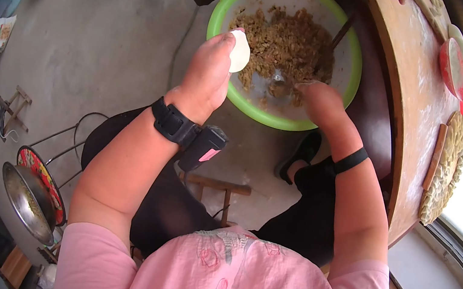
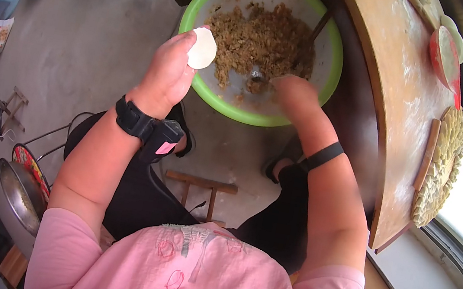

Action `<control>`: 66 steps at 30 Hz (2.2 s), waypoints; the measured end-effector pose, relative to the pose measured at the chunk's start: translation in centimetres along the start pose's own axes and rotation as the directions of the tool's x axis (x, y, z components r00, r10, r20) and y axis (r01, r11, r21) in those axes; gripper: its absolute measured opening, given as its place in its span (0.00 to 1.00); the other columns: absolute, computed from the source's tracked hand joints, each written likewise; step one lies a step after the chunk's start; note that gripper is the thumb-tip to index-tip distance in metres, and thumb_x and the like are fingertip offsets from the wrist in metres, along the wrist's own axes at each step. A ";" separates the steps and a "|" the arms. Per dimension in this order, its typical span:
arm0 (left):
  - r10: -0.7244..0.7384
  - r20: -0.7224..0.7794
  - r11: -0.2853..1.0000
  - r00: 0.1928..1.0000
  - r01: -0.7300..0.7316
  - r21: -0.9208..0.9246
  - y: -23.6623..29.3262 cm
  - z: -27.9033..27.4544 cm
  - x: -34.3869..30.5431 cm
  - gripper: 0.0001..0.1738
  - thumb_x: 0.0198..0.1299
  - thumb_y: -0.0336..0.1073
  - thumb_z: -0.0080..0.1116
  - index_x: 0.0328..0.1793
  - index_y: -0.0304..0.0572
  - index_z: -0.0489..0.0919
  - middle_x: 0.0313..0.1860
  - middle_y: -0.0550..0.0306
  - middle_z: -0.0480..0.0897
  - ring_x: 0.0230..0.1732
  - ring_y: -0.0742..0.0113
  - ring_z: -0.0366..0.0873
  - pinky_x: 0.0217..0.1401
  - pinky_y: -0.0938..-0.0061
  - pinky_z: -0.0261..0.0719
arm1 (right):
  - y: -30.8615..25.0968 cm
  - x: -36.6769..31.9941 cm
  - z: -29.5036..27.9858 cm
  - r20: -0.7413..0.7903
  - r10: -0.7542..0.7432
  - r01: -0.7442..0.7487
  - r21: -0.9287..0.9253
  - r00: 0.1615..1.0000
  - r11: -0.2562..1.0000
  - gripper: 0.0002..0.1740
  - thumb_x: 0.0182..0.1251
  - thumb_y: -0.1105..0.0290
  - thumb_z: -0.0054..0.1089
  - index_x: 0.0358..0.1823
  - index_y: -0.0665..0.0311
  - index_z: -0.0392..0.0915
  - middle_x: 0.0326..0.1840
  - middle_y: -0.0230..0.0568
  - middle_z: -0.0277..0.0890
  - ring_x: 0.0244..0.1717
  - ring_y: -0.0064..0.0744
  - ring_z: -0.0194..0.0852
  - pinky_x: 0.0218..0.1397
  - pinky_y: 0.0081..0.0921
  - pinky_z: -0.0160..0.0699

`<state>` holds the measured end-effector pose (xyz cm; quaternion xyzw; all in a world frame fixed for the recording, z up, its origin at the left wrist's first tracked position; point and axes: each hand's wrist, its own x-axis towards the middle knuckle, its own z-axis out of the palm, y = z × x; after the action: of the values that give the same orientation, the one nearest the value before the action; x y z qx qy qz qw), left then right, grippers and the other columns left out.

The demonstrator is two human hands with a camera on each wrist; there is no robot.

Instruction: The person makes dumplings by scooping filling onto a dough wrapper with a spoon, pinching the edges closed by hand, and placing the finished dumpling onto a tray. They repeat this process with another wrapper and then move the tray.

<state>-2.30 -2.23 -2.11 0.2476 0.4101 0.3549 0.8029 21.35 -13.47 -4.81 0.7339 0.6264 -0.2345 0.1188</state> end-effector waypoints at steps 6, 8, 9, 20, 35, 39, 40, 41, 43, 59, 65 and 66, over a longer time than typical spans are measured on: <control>-0.007 -0.005 1.000 1.000 0.007 -0.007 -0.1 0.2 0.0 0.24 0.79 0.39 0.43 0.72 0.29 0.72 0.62 0.51 0.80 0.61 0.64 0.78 0.67 0.68 0.73 | -1.0 -0.5 0.5 -0.163 -0.202 0.191 -0.078 0.966 0.978 0.22 0.63 0.77 0.55 0.56 0.50 0.86 0.45 0.45 0.80 0.48 0.52 0.82 0.51 0.42 0.81; -0.008 -0.005 1.000 1.000 0.008 -0.005 0.0 0.4 -0.1 0.24 0.80 0.39 0.43 0.72 0.29 0.72 0.62 0.50 0.80 0.61 0.64 0.78 0.67 0.67 0.73 | -0.8 -0.7 0.5 -0.127 -0.284 0.272 -0.100 0.950 0.957 0.22 0.63 0.77 0.55 0.56 0.50 0.86 0.45 0.45 0.80 0.49 0.51 0.82 0.51 0.41 0.81; -0.009 -0.001 1.000 1.000 0.009 -0.005 0.0 0.4 -0.1 0.24 0.80 0.39 0.43 0.72 0.29 0.72 0.62 0.50 0.80 0.61 0.63 0.78 0.68 0.67 0.73 | -0.8 -0.7 0.4 -0.107 -0.324 0.312 -0.111 0.940 0.943 0.22 0.63 0.77 0.55 0.56 0.50 0.86 0.45 0.44 0.80 0.49 0.51 0.82 0.51 0.41 0.81; -0.006 0.010 1.000 1.000 0.006 0.016 -0.2 0.7 -0.2 0.23 0.79 0.38 0.43 0.71 0.27 0.71 0.63 0.49 0.79 0.61 0.62 0.78 0.68 0.67 0.73 | -0.6 -0.7 0.6 0.002 -0.120 0.119 -0.135 0.993 0.984 0.17 0.61 0.76 0.60 0.52 0.57 0.85 0.47 0.46 0.84 0.51 0.50 0.84 0.51 0.43 0.84; 0.109 -0.147 0.994 0.983 -0.108 0.012 0.3 0.8 0.1 0.22 0.78 0.36 0.45 0.68 0.23 0.71 0.61 0.47 0.79 0.62 0.60 0.77 0.69 0.66 0.72 | -4.1 -2.4 -0.3 0.140 -0.035 -0.068 0.667 0.990 0.742 0.20 0.71 0.75 0.50 0.60 0.63 0.83 0.37 0.39 0.80 0.36 0.32 0.77 0.44 0.28 0.76; 0.188 -0.173 0.982 0.967 -0.183 0.048 0.8 0.2 0.4 0.22 0.78 0.36 0.43 0.69 0.24 0.70 0.62 0.46 0.78 0.62 0.59 0.77 0.70 0.65 0.72 | -4.4 -2.0 -1.9 0.307 -0.068 -0.265 0.897 0.949 0.354 0.20 0.72 0.74 0.51 0.63 0.65 0.81 0.32 0.24 0.69 0.29 0.15 0.61 0.33 0.15 0.63; 0.206 -0.174 0.978 0.963 -0.200 0.053 1.0 0.2 0.4 0.22 0.78 0.36 0.43 0.69 0.24 0.70 0.62 0.46 0.78 0.63 0.58 0.76 0.70 0.65 0.72 | -4.3 -2.0 -2.5 0.300 -0.068 -0.270 0.921 0.951 0.282 0.20 0.73 0.74 0.51 0.63 0.65 0.80 0.31 0.23 0.68 0.28 0.13 0.58 0.31 0.14 0.60; 0.172 -0.161 0.985 0.972 -0.169 0.028 1.0 0.1 0.4 0.23 0.78 0.36 0.42 0.69 0.24 0.70 0.63 0.45 0.78 0.64 0.57 0.76 0.71 0.64 0.72 | -4.2 -2.3 -3.2 0.294 -0.068 -0.274 0.939 0.953 0.209 0.20 0.73 0.74 0.52 0.64 0.66 0.80 0.30 0.22 0.66 0.27 0.12 0.56 0.30 0.13 0.57; 0.105 -0.125 0.994 0.987 -0.108 -0.023 1.1 0.0 0.6 0.23 0.79 0.37 0.41 0.71 0.25 0.69 0.65 0.44 0.77 0.66 0.56 0.76 0.72 0.62 0.71 | -4.0 -2.8 -5.0 0.224 -0.046 -0.216 0.966 0.973 0.143 0.20 0.72 0.73 0.53 0.63 0.64 0.80 0.32 0.21 0.68 0.28 0.10 0.56 0.31 0.12 0.56; -0.118 0.202 0.906 0.972 0.189 -0.378 1.0 2.1 -0.8 0.36 0.80 0.59 0.28 0.73 0.32 0.64 0.66 0.43 0.74 0.66 0.52 0.74 0.74 0.57 0.70 | -5.3 -3.0 -3.3 -0.646 -0.240 0.423 0.142 0.725 0.895 0.26 0.65 0.79 0.58 0.64 0.47 0.82 0.35 0.37 0.72 0.33 0.38 0.76 0.34 0.30 0.79; -0.160 0.105 0.900 0.981 0.189 -0.393 2.4 2.9 -1.9 0.45 0.79 0.64 0.21 0.70 0.22 0.65 0.66 0.35 0.75 0.68 0.49 0.73 0.77 0.58 0.66 | -5.2 -3.1 -3.0 -0.618 -0.378 0.405 -0.105 0.689 0.908 0.28 0.65 0.76 0.57 0.66 0.44 0.80 0.35 0.35 0.72 0.33 0.36 0.78 0.33 0.31 0.80; -0.143 0.098 0.896 0.985 0.171 -0.410 2.3 2.7 -1.8 0.44 0.78 0.64 0.24 0.70 0.25 0.65 0.66 0.37 0.75 0.68 0.50 0.72 0.77 0.57 0.66 | -5.0 -3.2 -3.1 -0.635 -0.356 0.407 -0.072 0.686 0.911 0.28 0.64 0.77 0.58 0.65 0.44 0.81 0.35 0.35 0.72 0.33 0.36 0.78 0.33 0.31 0.80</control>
<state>-1.66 -2.46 1.79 0.0480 0.3172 0.3601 0.8760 16.76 -13.85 0.01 0.6265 0.7585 -0.0156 -0.1787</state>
